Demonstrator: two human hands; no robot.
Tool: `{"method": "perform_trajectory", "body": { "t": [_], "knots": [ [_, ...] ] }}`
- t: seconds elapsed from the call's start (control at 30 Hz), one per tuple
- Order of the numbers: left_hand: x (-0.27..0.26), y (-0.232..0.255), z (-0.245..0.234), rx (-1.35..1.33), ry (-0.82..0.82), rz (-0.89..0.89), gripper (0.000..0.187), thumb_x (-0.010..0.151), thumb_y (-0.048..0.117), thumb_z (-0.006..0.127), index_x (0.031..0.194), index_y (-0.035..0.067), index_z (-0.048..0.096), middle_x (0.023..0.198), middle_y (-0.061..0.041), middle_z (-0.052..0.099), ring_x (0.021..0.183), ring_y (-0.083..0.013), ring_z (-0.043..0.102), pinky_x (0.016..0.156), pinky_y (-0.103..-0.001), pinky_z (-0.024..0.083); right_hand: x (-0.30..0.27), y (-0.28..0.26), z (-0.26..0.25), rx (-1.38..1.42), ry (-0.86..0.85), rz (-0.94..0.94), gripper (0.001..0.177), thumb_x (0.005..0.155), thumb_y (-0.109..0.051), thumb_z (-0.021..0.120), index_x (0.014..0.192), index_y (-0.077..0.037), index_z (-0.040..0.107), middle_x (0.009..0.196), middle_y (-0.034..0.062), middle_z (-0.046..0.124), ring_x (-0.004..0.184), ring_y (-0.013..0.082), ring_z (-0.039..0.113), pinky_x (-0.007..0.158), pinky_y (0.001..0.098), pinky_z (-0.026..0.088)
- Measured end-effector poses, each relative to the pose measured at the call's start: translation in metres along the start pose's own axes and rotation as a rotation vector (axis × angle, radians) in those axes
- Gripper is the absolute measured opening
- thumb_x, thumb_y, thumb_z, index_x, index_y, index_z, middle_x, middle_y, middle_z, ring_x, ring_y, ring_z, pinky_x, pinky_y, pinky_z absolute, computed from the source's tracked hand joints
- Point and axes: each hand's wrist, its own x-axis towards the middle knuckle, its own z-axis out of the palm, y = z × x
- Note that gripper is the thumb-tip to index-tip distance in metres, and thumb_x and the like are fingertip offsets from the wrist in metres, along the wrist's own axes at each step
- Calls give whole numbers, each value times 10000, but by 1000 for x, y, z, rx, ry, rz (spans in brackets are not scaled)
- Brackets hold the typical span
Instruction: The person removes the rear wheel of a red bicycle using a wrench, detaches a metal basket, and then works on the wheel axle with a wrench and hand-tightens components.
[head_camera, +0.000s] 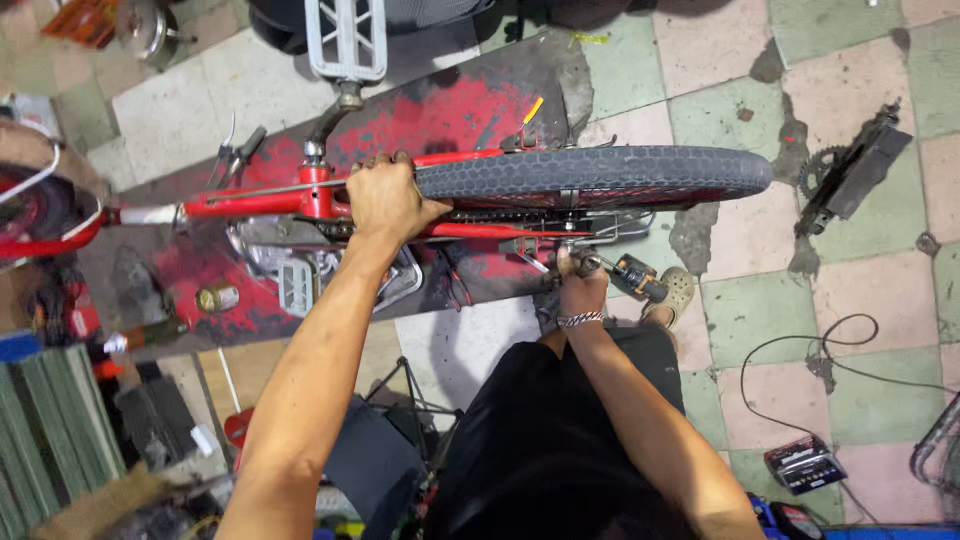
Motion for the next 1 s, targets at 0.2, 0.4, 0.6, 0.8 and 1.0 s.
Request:
{"method": "perform_trajectory", "body": {
  "t": [0.2,0.4,0.6,0.8,1.0],
  "knots": [
    [-1,-2,-3,21,43,39,721,533,571,958,919,8,725,871,-199,725,775,-373,718,748,-494,550,3,3,12,144,38,175,308,1034,-298,572,888,-34,633,700,77,691,505,153,598,420,267,412],
    [-3,-3,-1,7,80,52,719,527,580,958,892,5,727,854,-194,725,752,-369,718,717,-491,558,13,22,20,247,184,50,325,1073,-321,616,883,-77,514,631,7,505,452,135,472,377,282,372],
    [-5,-4,3,12,108,75,699,510,577,962,847,10,732,847,-201,722,733,-373,716,689,-486,563,16,38,13,280,106,120,293,1001,-367,636,955,-100,524,697,22,573,502,134,535,392,268,361],
    [-5,-4,1,12,92,89,669,506,570,968,812,17,751,847,-209,714,696,-377,709,668,-489,564,23,38,10,547,-24,209,439,984,-469,622,919,-36,592,701,74,604,485,148,539,395,266,379],
    [-4,-3,1,15,101,80,706,501,582,966,833,-1,749,859,-197,719,703,-377,713,674,-485,569,17,39,21,306,185,118,311,978,-405,645,939,-119,529,741,47,585,557,174,564,403,282,361]
  ]
}}
